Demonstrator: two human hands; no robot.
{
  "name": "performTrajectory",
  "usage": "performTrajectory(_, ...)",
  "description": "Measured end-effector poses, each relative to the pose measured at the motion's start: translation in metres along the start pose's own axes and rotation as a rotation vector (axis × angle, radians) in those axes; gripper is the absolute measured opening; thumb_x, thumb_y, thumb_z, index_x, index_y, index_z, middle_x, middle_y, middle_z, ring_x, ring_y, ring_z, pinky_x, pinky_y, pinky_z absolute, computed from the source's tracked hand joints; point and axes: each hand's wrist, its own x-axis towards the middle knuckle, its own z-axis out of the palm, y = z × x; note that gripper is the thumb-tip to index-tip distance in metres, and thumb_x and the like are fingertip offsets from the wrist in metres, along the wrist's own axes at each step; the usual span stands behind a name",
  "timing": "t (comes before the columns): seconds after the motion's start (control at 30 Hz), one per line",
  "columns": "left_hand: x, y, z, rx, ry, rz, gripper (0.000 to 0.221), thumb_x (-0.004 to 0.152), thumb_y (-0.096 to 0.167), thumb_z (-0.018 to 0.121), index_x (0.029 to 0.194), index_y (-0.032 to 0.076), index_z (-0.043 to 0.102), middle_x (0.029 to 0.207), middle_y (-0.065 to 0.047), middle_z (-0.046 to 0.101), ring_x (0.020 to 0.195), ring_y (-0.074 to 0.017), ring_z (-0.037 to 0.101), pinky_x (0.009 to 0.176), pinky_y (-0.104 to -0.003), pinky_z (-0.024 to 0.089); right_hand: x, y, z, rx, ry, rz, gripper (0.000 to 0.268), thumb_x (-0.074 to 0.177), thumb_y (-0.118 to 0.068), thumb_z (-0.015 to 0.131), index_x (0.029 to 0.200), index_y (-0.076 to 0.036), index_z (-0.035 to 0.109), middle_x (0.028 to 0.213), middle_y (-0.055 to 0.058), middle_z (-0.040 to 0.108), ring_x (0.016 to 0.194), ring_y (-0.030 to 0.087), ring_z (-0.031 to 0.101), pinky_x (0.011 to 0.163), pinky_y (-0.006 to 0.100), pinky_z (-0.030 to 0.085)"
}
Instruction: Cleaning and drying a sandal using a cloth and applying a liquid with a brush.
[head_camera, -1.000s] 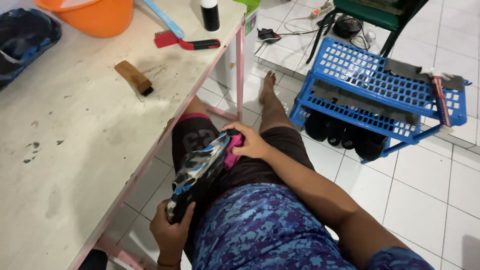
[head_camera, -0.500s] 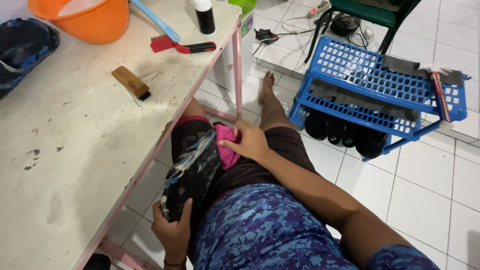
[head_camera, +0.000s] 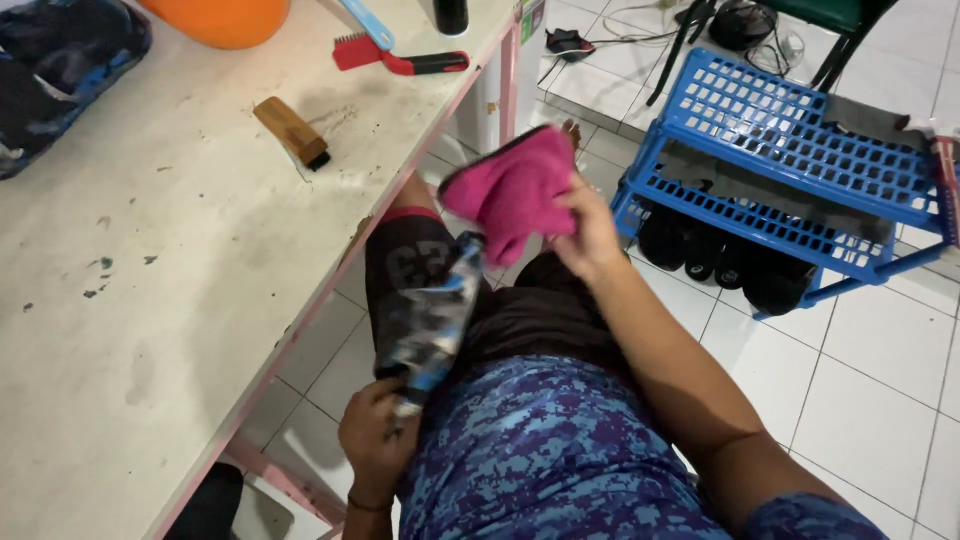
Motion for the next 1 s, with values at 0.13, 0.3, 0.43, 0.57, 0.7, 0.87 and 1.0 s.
performTrajectory(0.13,0.022,0.012,-0.012,0.082,-0.138,0.285,0.019,0.102,0.022,0.056,0.093,0.010,0.068,0.102,-0.013,0.073,0.090,-0.0325,0.070,0.073,-0.045,0.052,0.001,-0.018,-0.001,0.101,-0.237,-0.055,0.042,0.087,-0.012,0.069,0.123,-0.004,0.050,0.112,0.012,0.052,0.070,0.012,0.058,0.061,0.018,0.055)
performTrajectory(0.3,0.036,0.019,-0.024,0.060,-0.155,0.315,0.025,0.104,0.028,0.053,0.093,0.010,0.066,0.102,-0.010,0.073,0.094,-0.0300,0.071,0.076,-0.044,0.053,-0.007,-0.037,0.006,-0.178,-0.007,-0.136,0.047,0.080,0.015,0.054,0.119,-0.006,0.068,0.091,0.005,0.059,0.074,0.013,0.056,0.066,0.019,0.048)
performTrajectory(0.43,0.039,0.025,-0.028,-0.010,-0.024,0.241,0.015,0.097,0.017,0.063,0.086,0.007,0.062,0.100,-0.012,0.074,0.089,-0.0297,0.071,0.072,-0.042,0.053,-0.015,-0.064,0.025,-0.134,0.179,-0.012,0.032,0.086,-0.018,0.060,0.116,-0.008,0.054,0.095,0.004,0.055,0.068,0.012,0.058,0.049,0.017,0.050)
performTrajectory(0.57,0.044,0.032,-0.049,-0.034,0.068,0.311,0.018,0.100,0.008,0.052,0.084,0.002,0.057,0.099,-0.018,0.071,0.090,-0.0341,0.069,0.075,-0.045,0.055,-0.024,-0.068,0.022,-0.308,0.107,-0.145,0.020,0.088,-0.022,0.077,0.097,-0.012,0.063,0.087,-0.001,0.063,0.077,0.012,0.061,0.073,0.025,0.056)
performTrajectory(0.7,0.034,0.041,-0.063,-0.110,0.171,0.083,0.010,0.082,-0.007,0.067,0.086,0.002,0.067,0.089,-0.014,0.072,0.079,-0.0295,0.066,0.075,-0.042,0.052,-0.056,-0.065,0.048,-0.643,-0.054,-0.546,0.031,0.092,-0.036,0.076,0.107,-0.010,0.067,0.097,0.001,0.069,0.084,0.011,0.067,0.075,0.023,0.056)
performTrajectory(0.87,0.047,0.059,-0.071,-0.039,0.102,0.355,0.008,0.082,0.000,0.067,0.078,0.007,0.064,0.089,-0.005,0.072,0.080,-0.0244,0.067,0.072,-0.042,0.052,-0.089,-0.054,0.094,-1.206,-0.541,-0.892,0.053,0.096,-0.057,0.050,0.111,-0.011,0.071,0.111,0.005,0.065,0.104,0.021,0.056,0.092,0.040,0.037)
performTrajectory(1.0,0.049,0.072,-0.067,0.046,0.061,0.457,0.011,0.096,0.011,0.064,0.086,0.016,0.062,0.102,-0.006,0.075,0.096,-0.0222,0.073,0.077,-0.039,0.056,-0.079,-0.047,0.103,-1.328,-0.978,-0.953,0.090,0.083,-0.079,0.045,0.119,0.001,0.065,0.108,0.015,0.069,0.096,0.032,0.068,0.111,0.052,0.034)
